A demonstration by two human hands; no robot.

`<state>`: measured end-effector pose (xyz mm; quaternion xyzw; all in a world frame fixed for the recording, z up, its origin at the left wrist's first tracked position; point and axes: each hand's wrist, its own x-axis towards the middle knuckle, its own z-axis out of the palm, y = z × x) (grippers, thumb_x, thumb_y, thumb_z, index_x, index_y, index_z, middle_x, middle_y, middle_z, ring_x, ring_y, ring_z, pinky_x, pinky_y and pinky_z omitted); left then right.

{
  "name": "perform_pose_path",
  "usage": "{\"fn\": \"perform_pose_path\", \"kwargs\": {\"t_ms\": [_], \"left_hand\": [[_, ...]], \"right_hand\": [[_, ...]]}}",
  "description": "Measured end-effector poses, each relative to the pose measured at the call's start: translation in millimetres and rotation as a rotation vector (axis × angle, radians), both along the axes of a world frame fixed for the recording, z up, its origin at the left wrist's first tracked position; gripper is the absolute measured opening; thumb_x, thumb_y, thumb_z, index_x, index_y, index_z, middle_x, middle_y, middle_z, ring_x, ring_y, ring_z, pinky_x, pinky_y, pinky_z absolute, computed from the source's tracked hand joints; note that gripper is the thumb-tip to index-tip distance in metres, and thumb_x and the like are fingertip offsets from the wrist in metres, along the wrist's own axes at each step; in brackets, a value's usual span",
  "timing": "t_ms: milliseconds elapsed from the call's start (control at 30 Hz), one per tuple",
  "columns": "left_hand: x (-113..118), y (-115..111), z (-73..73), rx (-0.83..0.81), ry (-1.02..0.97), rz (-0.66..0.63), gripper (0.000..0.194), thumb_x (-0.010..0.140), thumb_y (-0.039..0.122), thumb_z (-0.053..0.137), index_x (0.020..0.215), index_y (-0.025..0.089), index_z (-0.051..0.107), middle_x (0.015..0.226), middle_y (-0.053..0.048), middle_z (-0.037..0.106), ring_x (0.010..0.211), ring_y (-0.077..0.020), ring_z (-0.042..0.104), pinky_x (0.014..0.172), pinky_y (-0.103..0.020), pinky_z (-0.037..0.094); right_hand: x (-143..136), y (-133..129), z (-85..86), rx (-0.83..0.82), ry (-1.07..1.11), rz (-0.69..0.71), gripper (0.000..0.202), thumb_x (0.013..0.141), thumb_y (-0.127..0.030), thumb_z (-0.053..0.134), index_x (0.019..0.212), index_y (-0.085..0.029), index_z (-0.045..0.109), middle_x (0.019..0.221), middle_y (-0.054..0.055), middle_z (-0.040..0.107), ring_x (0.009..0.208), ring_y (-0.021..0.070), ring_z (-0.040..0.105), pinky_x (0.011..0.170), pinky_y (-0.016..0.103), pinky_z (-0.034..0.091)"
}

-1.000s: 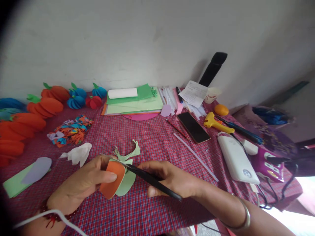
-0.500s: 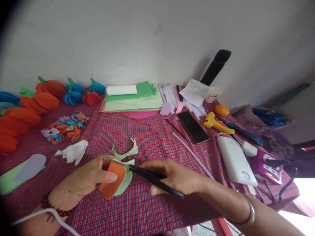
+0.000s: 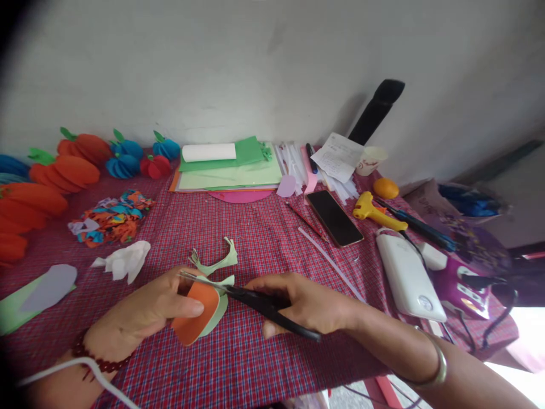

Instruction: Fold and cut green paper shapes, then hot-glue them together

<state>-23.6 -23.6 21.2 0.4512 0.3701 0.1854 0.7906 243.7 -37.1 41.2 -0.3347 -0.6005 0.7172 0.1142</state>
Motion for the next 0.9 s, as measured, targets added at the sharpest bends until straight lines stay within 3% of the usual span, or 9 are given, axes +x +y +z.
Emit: {"fn": "perform_pose_path", "kwargs": {"t_ms": [367,633,700,767,900], "left_hand": [[4,2,4.4,0.011,0.037,-0.018,0.01,0.057,0.024,0.063,0.063,0.016,0.063,0.055,0.004,0.052,0.048,-0.0077,0.041,0.048,-0.022,0.029],[3,0,6.0,0.104,0.11,-0.042,0.008,0.062,0.024,0.061,0.063,0.016,0.062,0.055,0.004,0.054,0.048,-0.0086,0.043,0.047,-0.022,0.032],[5,-3,4.6,0.25,0.231,0.003,0.006,0.066,0.023,0.061,0.063,0.017,0.062,0.054,0.004,0.053,0.049,-0.0098,0.046,0.047,-0.022,0.034],[7,-6,4.7,0.522,0.389,0.131,0.007,0.071,0.02,0.061,0.065,0.018,0.064,0.056,0.003,0.057,0.051,-0.0116,0.05,0.048,-0.023,0.037],[6,-9,10.3,1.11,0.477,0.483,0.011,0.075,0.015,0.063,0.077,0.021,0.071,0.085,-0.003,0.07,0.079,-0.0172,0.063,0.076,-0.029,0.047]], "right_hand": [[3,-1,-0.4,0.014,0.014,-0.001,0.063,0.073,-0.045,0.072,0.127,-0.02,0.055,0.113,0.006,0.059,0.102,0.0212,0.052,0.09,0.034,0.04],[6,-1,-5.7,0.067,-0.033,-0.083,0.051,0.075,-0.039,0.071,0.12,-0.02,0.058,0.1,0.004,0.062,0.082,0.0138,0.055,0.072,0.025,0.044],[8,6,-8.3,0.199,-0.081,-0.155,0.049,0.078,-0.034,0.068,0.125,-0.023,0.054,0.102,0.003,0.062,0.085,0.0142,0.057,0.073,0.025,0.045],[9,15,-11.7,0.444,-0.209,-0.248,0.049,0.082,-0.028,0.063,0.13,-0.026,0.049,0.11,0.004,0.062,0.093,0.0161,0.058,0.08,0.027,0.046],[5,28,-19.3,0.978,-0.647,-0.325,0.047,0.084,-0.019,0.055,0.131,-0.02,0.049,0.111,0.009,0.062,0.097,0.0211,0.059,0.088,0.035,0.045]]}}
